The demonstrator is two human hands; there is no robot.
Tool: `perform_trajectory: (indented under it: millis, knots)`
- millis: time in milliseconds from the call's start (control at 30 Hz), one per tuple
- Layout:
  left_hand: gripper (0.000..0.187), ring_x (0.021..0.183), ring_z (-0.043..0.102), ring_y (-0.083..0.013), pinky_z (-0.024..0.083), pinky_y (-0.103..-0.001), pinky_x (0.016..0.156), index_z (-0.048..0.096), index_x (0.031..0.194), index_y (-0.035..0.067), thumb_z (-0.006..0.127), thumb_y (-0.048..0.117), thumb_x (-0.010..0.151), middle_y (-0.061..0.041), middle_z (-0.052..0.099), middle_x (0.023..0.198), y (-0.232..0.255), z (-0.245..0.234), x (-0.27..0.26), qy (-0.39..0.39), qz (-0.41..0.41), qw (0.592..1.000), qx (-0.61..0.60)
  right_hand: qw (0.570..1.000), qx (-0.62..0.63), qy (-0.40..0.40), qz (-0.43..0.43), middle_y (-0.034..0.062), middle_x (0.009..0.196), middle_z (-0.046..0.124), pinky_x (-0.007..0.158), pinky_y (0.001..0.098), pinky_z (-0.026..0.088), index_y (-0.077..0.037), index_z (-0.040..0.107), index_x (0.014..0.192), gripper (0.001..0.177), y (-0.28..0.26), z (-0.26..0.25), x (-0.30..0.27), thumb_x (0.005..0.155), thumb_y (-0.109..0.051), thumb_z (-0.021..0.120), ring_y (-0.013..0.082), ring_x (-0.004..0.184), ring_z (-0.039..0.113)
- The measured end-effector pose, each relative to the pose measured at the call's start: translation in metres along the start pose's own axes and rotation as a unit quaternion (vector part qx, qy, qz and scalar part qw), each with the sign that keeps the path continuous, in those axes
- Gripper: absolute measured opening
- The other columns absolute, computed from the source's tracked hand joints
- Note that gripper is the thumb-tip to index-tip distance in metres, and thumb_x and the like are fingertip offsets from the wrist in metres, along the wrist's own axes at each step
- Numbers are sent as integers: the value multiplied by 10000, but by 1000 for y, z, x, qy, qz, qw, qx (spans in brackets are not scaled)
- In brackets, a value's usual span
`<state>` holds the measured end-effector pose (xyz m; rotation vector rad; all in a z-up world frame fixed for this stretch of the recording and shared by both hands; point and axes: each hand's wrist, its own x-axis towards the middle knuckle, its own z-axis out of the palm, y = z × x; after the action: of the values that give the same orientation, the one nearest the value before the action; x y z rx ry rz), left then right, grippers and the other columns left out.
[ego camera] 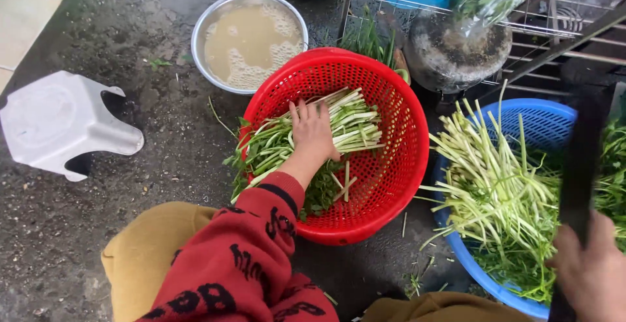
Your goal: The person gathers a large bunch of green leafy vegetables from a blue basket and transfers them into a red colander. They then use a knife to trim the ends of the vegetables and arrange them within the colander.
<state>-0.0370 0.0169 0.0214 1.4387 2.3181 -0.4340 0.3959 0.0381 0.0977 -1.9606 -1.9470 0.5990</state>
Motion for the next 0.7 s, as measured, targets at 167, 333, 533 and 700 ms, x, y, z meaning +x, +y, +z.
perform_trajectory:
  millis: [167,333,533,700]
  knots:
    - [1459,1405,-164,-378,-61,-541,1108,-163,1471,124,834,640,540,-198,-178,1533,-7,-14,-3,-83,-12,996,-38,933,-262,-242,51,291,986,664,777,528,484,-299,352,1325,456,-168,19,-36,873,-337,404,483,894,649]
    - [1422,1407,63,-344,-70,-569,1102,-35,1465,78,856,558,466,-198,170,1483,-10,7,16,-61,-13,994,-93,919,-237,-302,-90,192,941,651,792,518,489,-263,354,1261,368,-212,82,-40,897,-315,346,437,876,644]
    - [1177,1363,167,-352,-98,-556,1111,256,1377,9,841,470,465,-190,349,1390,-6,14,10,44,-12,992,-116,890,-283,-279,-223,157,846,623,765,521,524,-147,379,1106,232,-209,143,-24,884,-196,330,426,805,664]
    - [1260,1339,281,-359,-123,-551,1115,336,1314,19,891,516,297,-197,476,1293,-4,48,33,68,1,988,-138,879,-296,-304,-218,167,861,612,763,531,524,-112,381,1094,233,-224,165,-20,877,-147,305,441,820,656]
